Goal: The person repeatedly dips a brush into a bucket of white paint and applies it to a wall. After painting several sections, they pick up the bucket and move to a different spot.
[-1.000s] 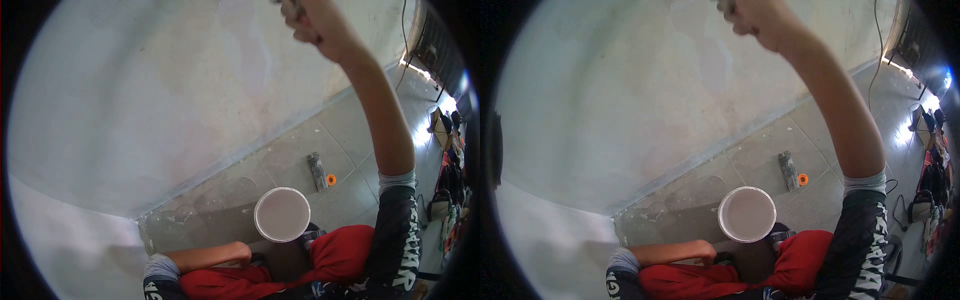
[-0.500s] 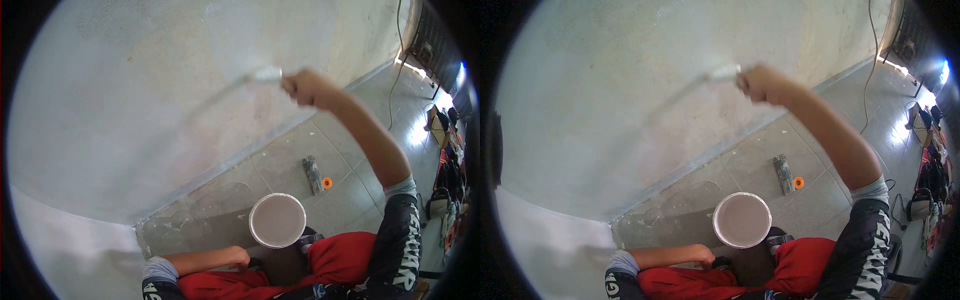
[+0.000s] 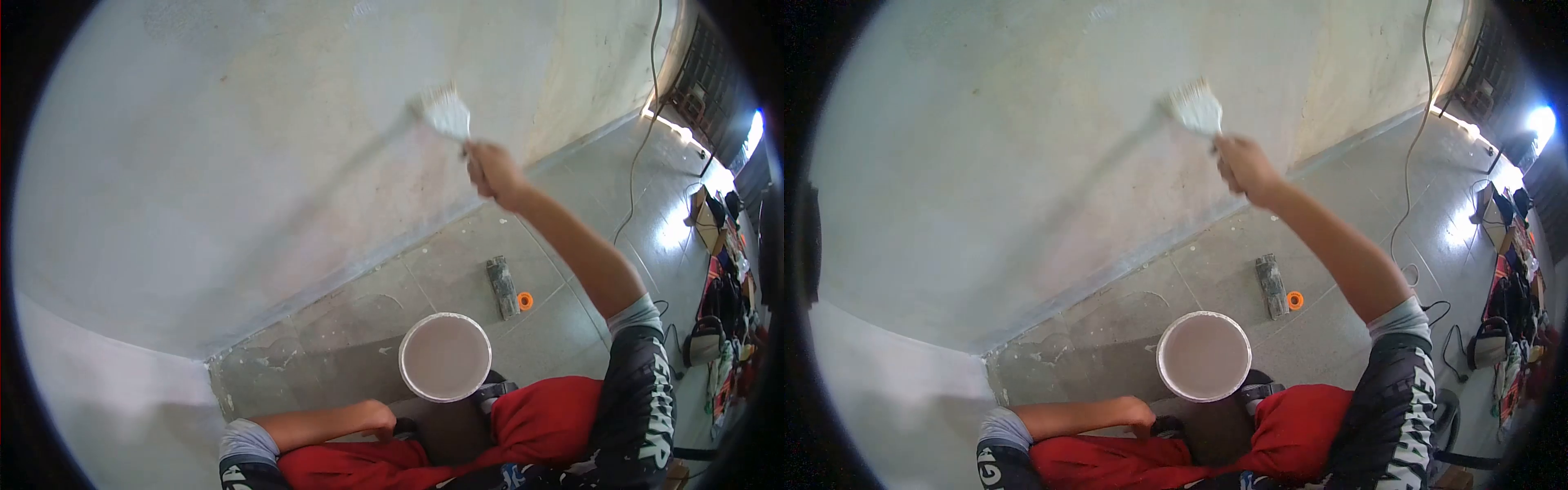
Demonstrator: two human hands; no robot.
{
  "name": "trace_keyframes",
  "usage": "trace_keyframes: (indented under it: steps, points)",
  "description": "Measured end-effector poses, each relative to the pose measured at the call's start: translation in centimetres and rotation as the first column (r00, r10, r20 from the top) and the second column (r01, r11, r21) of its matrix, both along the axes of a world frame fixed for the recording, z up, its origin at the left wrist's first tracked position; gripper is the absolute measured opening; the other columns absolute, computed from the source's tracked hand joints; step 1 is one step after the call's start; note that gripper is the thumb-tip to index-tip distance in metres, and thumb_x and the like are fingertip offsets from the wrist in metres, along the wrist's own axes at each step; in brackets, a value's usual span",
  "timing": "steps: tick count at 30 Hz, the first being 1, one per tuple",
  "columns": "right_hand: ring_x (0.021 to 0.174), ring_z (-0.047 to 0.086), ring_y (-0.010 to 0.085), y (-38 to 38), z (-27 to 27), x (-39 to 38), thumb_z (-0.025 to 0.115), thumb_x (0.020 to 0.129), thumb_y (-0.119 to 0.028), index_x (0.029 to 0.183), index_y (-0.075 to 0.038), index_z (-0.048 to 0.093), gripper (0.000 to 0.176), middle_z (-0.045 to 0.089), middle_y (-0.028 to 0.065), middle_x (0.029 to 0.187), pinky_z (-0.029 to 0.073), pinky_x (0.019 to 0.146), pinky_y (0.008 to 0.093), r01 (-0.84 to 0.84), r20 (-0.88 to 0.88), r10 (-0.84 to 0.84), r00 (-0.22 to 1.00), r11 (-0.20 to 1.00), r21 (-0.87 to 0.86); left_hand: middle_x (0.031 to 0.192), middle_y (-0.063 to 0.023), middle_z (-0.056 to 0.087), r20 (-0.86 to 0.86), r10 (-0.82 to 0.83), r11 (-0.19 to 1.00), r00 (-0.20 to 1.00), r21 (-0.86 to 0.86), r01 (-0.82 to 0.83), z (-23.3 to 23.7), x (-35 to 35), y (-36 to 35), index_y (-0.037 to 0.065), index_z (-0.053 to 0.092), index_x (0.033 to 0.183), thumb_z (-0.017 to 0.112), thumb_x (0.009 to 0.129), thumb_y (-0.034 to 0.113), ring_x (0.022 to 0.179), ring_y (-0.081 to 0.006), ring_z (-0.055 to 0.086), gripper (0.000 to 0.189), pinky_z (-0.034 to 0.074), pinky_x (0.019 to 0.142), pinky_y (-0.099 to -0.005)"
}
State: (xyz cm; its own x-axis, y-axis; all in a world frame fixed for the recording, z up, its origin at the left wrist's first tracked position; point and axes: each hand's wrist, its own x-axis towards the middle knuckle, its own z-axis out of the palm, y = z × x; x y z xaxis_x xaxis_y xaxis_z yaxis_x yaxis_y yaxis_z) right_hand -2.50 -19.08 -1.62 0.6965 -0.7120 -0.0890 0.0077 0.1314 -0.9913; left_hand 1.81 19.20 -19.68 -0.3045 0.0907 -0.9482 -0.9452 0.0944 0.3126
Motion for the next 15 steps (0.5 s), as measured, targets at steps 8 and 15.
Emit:
trace_keyframes:
  steps: [8,15]
  points:
    - [0.043,0.028,0.0080,-1.7,-0.1,-2.1,0.050,0.090,-0.020,0.082,-0.007,0.053,0.016,0.038,-0.0024,0.059,0.022,0.038,0.0250,-0.163,-0.309,0.102,0.945,0.970,-0.179,0.081,-0.0129,0.069,0.028,0.034,0.995,0.999,-0.096,-0.031,-0.9,-0.2,0.9,0.006,0.071,0.079,0.059,0.072,0.028,0.078,-0.0272,0.067,0.026,0.052,0.067,-0.0415]
    - [0.044,0.027,0.0066,2.5,13.2,-1.4,0.049,0.094,-0.028,0.074,-0.009,0.050,0.028,0.033,-0.0051,0.055,0.020,0.039,0.0244,0.019,0.232,0.042,0.972,0.968,-0.252,0.068,-0.0143,0.064,-0.358,0.119,0.942,0.926,-0.255,-0.219,0.6,-0.2,1.1,0.001,0.067,0.074,0.060,0.065,0.010,0.065,-0.0263,0.065,0.015,0.050,0.053,-0.0402]
